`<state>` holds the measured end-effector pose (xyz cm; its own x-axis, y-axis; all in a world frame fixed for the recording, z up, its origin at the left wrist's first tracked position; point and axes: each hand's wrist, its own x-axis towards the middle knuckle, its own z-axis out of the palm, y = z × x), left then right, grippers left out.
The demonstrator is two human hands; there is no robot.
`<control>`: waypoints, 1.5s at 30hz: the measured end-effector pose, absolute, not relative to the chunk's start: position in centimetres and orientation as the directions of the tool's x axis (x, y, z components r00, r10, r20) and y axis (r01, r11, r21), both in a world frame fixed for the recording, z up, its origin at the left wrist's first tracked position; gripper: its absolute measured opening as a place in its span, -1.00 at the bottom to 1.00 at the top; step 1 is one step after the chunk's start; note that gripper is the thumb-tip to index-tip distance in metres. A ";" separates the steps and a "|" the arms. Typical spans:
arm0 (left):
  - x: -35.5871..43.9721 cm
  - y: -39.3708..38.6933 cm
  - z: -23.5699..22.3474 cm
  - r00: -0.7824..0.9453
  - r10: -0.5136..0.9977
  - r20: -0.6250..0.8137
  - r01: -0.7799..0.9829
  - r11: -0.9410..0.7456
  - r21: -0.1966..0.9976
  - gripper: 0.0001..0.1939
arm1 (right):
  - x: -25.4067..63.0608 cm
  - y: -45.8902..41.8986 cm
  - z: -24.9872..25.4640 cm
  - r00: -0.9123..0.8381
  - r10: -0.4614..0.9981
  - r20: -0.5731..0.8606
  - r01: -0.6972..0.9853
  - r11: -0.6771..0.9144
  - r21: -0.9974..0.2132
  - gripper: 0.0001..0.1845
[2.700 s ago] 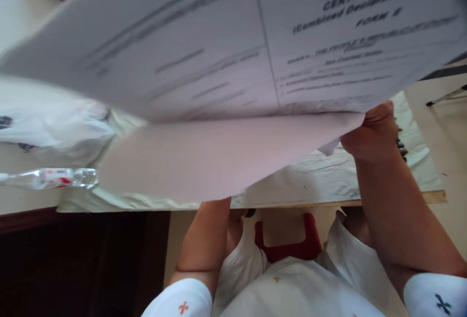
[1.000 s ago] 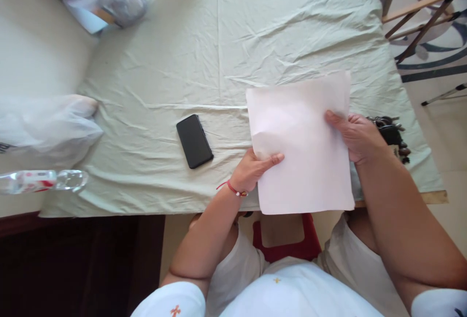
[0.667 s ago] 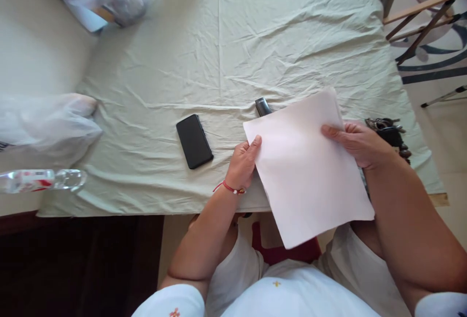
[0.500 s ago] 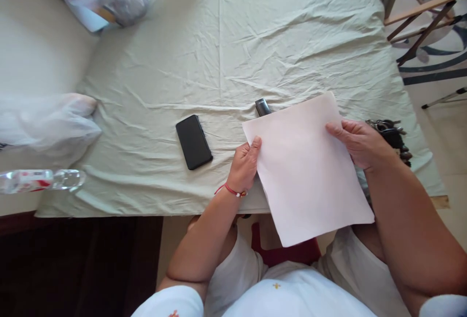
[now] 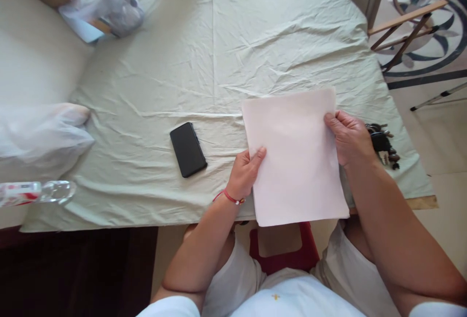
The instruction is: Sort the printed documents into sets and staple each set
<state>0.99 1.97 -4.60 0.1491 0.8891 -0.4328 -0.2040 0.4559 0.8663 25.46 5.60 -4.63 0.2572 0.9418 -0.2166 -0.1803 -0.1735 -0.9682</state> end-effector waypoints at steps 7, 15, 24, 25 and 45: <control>0.0 2.8 -4.9 -0.060 0.923 -0.380 -0.223 0.359 0.906 -0.37 | 26.0 5.6 -4.8 0.153 0.942 -0.298 -0.217 -0.262 -0.940 -0.67; -0.2 3.7 -5.1 -0.136 0.929 -0.343 -0.260 0.301 0.918 -0.33 | 24.2 6.8 -3.8 0.136 0.945 -0.297 -0.228 -0.262 -0.938 -0.77; -0.5 3.7 -6.6 -0.119 0.965 -0.235 -0.175 0.213 0.961 -0.38 | 25.0 7.7 -4.0 0.282 0.954 -0.099 0.038 -0.114 -0.993 -0.78; -0.6 3.7 -6.7 -0.133 0.967 -0.218 -0.142 0.200 0.970 -0.37 | 25.0 7.6 -4.0 0.290 0.954 -0.083 0.085 -0.112 -0.990 -0.78; -0.1 4.0 -6.0 -0.120 0.940 -0.319 -0.321 0.268 0.908 -0.31 | 26.6 6.2 -1.5 -0.043 0.904 -0.426 -0.301 -0.418 -0.857 -0.52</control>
